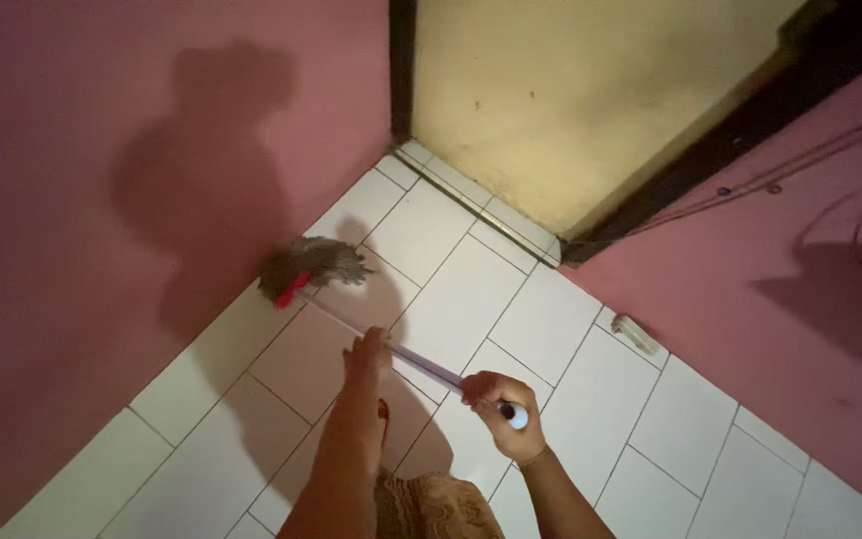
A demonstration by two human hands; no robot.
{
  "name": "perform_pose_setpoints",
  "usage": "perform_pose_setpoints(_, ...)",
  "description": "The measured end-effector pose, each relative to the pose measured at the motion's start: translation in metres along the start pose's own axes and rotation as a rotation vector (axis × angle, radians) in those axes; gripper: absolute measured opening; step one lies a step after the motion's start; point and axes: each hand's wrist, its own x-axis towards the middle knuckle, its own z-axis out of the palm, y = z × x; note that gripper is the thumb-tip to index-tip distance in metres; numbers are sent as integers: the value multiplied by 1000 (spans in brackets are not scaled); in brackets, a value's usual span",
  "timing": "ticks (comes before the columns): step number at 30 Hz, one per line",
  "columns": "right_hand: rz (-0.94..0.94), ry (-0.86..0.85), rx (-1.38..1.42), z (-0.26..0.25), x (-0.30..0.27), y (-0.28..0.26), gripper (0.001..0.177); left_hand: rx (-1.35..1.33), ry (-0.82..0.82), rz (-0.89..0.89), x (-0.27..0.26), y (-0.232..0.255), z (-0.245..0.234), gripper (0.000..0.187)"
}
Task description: Mop the tiled floor using a wet mop
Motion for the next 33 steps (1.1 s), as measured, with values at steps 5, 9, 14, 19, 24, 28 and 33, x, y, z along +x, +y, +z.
perform_pose_setpoints(5,98,-19,58,8,-1,15,28,28,2,-43,33,-55,26,53)
perform_pose_setpoints(9,81,-44,96,0,-5,0,25,119,148,111,23,-71,58,25)
perform_pose_setpoints(14,17,-2,98,-39,-26,-32,22,92,77,245,-7,-34,92,16)
perform_pose_setpoints(19,-1,57,135,-79,-52,-97,19,16,266,599,-13,18,180,4)
perform_pose_setpoints(24,-6,233,-152,-111,-83,-158,22,-87,203,748,-35,90,240,18)
perform_pose_setpoints(28,-14,235,-206,-128,-94,-201,29,-9,169,840,-81,146,254,12)
perform_pose_setpoints(33,-24,206,-406,-98,-75,-251,36,-344,-126,862,-152,195,216,19)
